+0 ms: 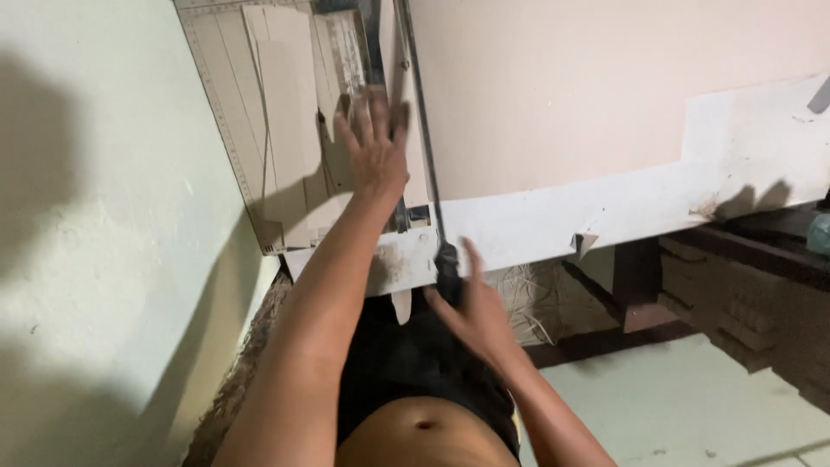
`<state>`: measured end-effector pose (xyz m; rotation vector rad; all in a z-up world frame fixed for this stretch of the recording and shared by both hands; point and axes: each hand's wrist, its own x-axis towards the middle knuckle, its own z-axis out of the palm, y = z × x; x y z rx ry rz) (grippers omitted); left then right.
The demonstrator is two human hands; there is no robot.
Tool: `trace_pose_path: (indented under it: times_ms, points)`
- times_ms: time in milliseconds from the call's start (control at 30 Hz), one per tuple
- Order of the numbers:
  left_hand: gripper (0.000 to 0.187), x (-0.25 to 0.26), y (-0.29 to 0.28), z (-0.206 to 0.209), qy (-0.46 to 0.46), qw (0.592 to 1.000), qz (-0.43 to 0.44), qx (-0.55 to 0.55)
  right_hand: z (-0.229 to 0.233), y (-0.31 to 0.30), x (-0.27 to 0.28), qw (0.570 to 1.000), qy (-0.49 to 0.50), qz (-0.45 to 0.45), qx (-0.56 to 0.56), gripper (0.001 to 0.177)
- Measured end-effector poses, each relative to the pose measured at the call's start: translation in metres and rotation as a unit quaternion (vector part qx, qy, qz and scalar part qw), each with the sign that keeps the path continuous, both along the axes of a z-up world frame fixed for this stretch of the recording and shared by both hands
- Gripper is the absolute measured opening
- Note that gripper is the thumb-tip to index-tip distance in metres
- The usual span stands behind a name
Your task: The person uses a manual paper cutter to slice a large sheet of paper into smaller rectangular pieces. They repeatedly align the paper against the guide, pull down the cutting lever, and remove the cut sections.
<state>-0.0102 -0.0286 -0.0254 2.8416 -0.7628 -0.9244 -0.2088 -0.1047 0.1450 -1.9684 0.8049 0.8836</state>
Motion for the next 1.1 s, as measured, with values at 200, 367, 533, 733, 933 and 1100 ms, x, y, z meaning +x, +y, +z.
trace_pose_path:
  times_ms: [200,367,533,733,933,1100]
  points:
    - [0.024,-0.024,0.003,-0.024,0.306,0.940,0.050,-0.140,-0.042,-0.054,0.002,0.969,-0.014,-0.235,0.075,0.061]
    - [0.017,-0.021,0.066,-0.031,0.072,0.941,-0.330,0.020,-0.182,-0.110,-0.006,0.825,-0.081,-0.529,0.181,0.067]
    - [0.057,0.028,0.096,0.031,0.206,0.977,0.026,0.053,-0.201,-0.094,-0.031,0.761,-0.168,-0.583,0.231,0.034]
    - [0.082,0.022,0.031,0.046,0.067,0.994,-0.058,-0.061,-0.206,-0.066,-0.011,0.821,-0.175,-0.509,0.188,0.023]
    - [0.121,0.002,-0.010,0.022,0.076,0.996,0.010,0.044,-0.190,-0.075,-0.002,0.884,-0.112,-0.437,0.124,0.040]
    - [0.137,0.004,-0.012,0.011,0.095,0.988,-0.018,0.121,-0.028,-0.044,0.026,0.985,-0.162,-0.032,-0.053,0.065]
